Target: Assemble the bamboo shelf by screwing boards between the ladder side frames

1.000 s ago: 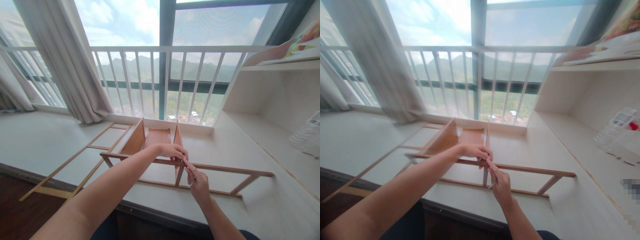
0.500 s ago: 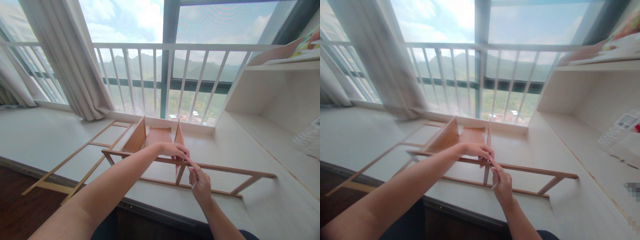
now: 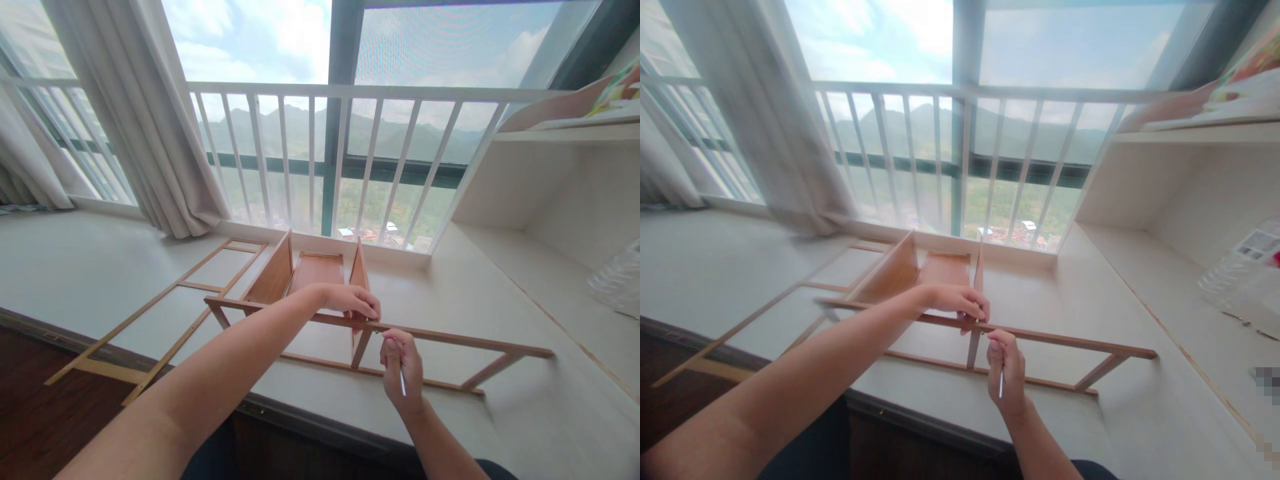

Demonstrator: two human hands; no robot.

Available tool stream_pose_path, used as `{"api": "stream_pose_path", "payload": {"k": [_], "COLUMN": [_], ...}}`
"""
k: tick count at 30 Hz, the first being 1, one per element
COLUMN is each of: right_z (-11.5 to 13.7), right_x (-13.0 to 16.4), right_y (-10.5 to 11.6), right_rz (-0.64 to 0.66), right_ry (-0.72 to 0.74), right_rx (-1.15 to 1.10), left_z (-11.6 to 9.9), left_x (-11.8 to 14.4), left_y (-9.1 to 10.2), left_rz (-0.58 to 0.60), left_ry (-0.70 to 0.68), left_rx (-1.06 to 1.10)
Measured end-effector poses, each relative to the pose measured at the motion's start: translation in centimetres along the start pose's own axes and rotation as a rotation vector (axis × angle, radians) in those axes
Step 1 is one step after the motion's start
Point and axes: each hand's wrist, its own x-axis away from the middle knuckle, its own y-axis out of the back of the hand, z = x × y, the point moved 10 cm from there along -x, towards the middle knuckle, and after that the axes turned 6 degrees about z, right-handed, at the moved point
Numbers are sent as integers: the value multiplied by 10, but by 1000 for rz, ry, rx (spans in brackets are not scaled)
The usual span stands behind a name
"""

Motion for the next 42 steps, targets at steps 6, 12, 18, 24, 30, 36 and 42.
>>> {"api": "stream_pose_path", "payload": {"k": [6, 12, 18, 24, 30, 36, 42], "right_z": [29, 0, -27, -11, -17, 23, 77], "right_x": [11, 40, 87, 77, 50, 14, -7], "right_y": [-28, -103, -127, -128, -103, -56, -14], "right_rz": [182, 824, 1069, 950, 697, 553, 281], "right_ry": [103, -336, -855, -941, -823, -323, 162], "right_rx": [30, 54, -288, -652, -544, -102, 85], "left_z": [0, -3, -7, -4, -2, -4, -8], "left_x": [2, 4, 6, 3, 2, 3, 4], "left_y": [0, -2, -2, -3, -3, -3, -3], "left_rz": [-1, 9, 3, 12, 20, 23, -1], "left_ry": [4, 4, -10, -8, -16, -11, -27], "left_rx": [-3, -5, -27, 11, 11, 7, 13]}}
